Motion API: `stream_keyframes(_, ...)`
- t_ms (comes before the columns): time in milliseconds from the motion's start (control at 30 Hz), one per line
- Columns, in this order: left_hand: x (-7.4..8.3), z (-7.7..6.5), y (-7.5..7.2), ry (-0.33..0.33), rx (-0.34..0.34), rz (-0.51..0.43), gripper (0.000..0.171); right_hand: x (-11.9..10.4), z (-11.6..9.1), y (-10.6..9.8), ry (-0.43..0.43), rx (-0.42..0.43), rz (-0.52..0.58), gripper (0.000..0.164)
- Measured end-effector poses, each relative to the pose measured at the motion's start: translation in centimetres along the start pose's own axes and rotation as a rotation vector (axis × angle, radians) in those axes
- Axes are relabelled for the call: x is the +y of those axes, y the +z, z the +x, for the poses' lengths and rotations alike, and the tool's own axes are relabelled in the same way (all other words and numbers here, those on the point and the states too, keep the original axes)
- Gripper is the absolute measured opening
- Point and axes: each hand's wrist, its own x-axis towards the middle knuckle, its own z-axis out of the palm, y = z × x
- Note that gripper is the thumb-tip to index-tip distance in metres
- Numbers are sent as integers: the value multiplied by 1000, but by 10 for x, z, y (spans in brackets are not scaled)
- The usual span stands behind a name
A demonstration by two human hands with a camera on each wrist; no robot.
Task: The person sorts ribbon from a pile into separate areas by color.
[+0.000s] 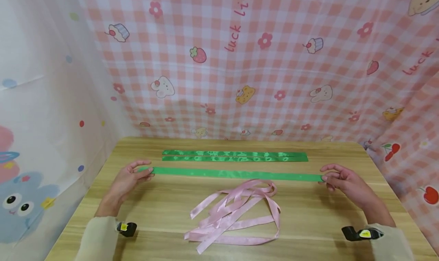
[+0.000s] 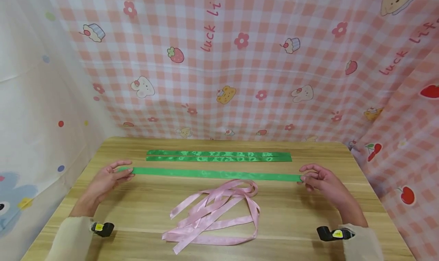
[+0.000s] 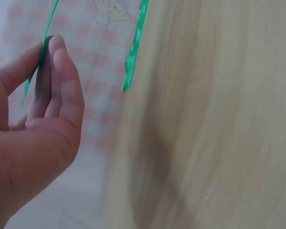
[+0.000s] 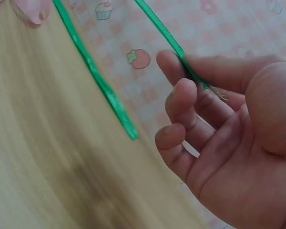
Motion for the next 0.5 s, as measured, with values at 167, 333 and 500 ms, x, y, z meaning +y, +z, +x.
stream_keyframes(167,-9,10,-4,-49,-39,-184,37,10,10,4,52,91,59,15)
stream_keyframes(333,-17,21,-2,-96,67,-205,46,23,22,4,91,152,339,15)
stream_keyframes(500,-22,34,1,-124,87,-139,57,32,33,7,67,239,611,16)
